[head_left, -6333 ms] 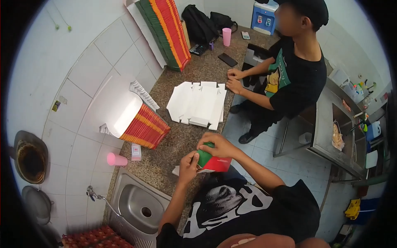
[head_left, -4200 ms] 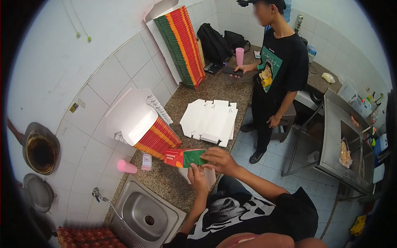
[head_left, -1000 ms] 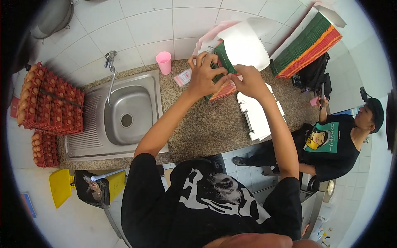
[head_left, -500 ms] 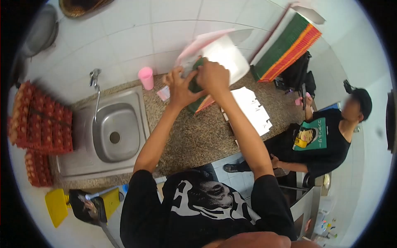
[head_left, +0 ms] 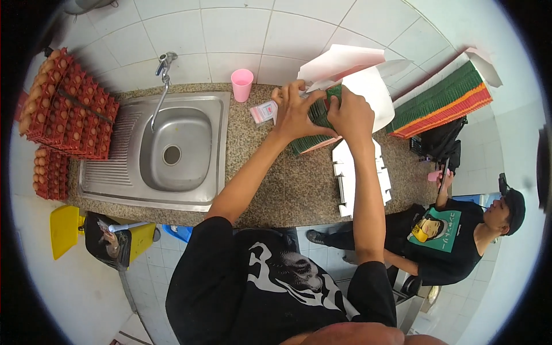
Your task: The person is folding flat cardboard sheets into pizza boxes and stacking them on a shelf in a commercial kitchen environment.
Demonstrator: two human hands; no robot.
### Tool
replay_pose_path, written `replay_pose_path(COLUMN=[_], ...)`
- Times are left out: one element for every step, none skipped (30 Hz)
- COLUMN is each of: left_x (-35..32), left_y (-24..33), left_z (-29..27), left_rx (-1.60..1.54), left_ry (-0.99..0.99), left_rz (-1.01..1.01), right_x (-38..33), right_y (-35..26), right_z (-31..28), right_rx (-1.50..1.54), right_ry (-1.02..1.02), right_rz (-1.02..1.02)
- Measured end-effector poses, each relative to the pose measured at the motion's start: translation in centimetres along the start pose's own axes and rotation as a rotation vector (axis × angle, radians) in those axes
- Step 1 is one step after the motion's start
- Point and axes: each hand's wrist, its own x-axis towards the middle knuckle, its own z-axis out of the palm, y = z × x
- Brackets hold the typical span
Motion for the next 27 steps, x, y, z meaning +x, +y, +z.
replay_pose_path(left_x=[0.1,0.1,0.0,-0.1,-0.3,-0.4,-0.3,-0.3,-0.5,-0.6,-0.6,-0.5,-0.6,-0.7,-0.6,-0.6,-0.7,-0.9,-0.7,-0.5,-0.7,-0.7,-0.6,-0.5,-0.5,-0.7,-1.1], left_y=[0.0,-0.1,-0.1,-0.1,-0.2,-0.3,-0.2,-0.2,-0.2,-0.2,-0.2,-0.2,-0.1,0.1,0.0,-0.1,0.0,0.1,0.1,0.2,0.8,1.0,1.2,1.4,1.6,1.3,0.8], left_z=[-0.1,-0.2,0.0,0.1,0.2,0.3,0.3,0.3,0.3,0.4,0.5,0.6,0.6,0.7,0.9,1.3,1.5,1.5,1.4,1.3,0.7,0.6,0.6,0.4,0.4,0.5,0.7], left_rx=[0.005,0.009,0.010,-0.002,-0.014,-0.013,-0.009,-0.005,-0.005,-0.012,-0.018,-0.021,-0.018,-0.015,-0.020,-0.001,0.018,0.006,-0.011,-0.030,-0.014,-0.025,-0.015,-0.006,-0.027,-0.039,-0.060], left_ry=[0.001,0.000,-0.004,-0.003,-0.002,-0.010,-0.006,-0.003,-0.012,-0.017,-0.023,-0.031,-0.041,-0.050,-0.064,-0.008,0.049,0.035,0.029,0.026,-0.025,-0.023,-0.034,-0.042,-0.068,-0.061,-0.073], left_rz=[-0.004,-0.008,-0.011,-0.014,-0.016,-0.020,-0.030,-0.040,-0.042,-0.043,-0.045,-0.041,-0.044,-0.047,-0.043,-0.037,-0.030,-0.025,-0.038,-0.051,-0.066,-0.054,-0.069,-0.082,-0.087,-0.069,-0.094], right_x=[0.2,0.3,0.3,0.1,0.0,-0.1,-0.2,-0.3,-0.5,-0.5,-0.5,-0.4,-0.3,-0.1,0.2,0.4,0.6,0.8,1.2,1.2,1.1,1.0,1.0,0.8,0.7,0.7,0.8], right_y=[0.0,0.0,0.1,0.1,0.1,0.0,-0.2,-0.3,-0.4,-0.3,-0.2,-0.2,-0.1,0.1,0.3,0.5,0.8,0.9,1.1,1.1,1.2,1.2,1.1,1.1,1.3,0.9,0.6], right_z=[0.1,0.2,0.2,0.2,0.2,0.2,0.2,0.2,0.4,0.4,0.5,0.7,1.0,1.2,1.3,1.4,1.4,1.4,1.5,1.4,1.2,1.2,1.1,1.3,1.8,1.9,1.8], right_rx=[0.011,0.023,0.024,0.026,0.028,0.031,0.036,0.042,0.045,0.061,0.078,0.080,0.064,0.049,0.053,0.081,0.108,0.107,0.128,0.147,0.142,0.151,0.159,0.150,0.150,0.154,0.146], right_ry=[0.005,0.011,0.006,0.005,0.004,-0.003,0.025,0.052,0.046,0.037,0.027,0.026,0.008,-0.010,-0.013,-0.017,-0.018,-0.020,-0.050,-0.076,-0.070,-0.096,-0.120,-0.104,-0.113,-0.121,-0.159], right_rz=[-0.009,-0.016,-0.014,-0.002,0.012,0.015,0.010,0.006,0.012,0.018,0.024,0.033,0.014,-0.005,0.010,-0.017,-0.044,-0.025,-0.060,-0.095,-0.081,-0.081,-0.081,-0.073,-0.078,-0.090,-0.093])
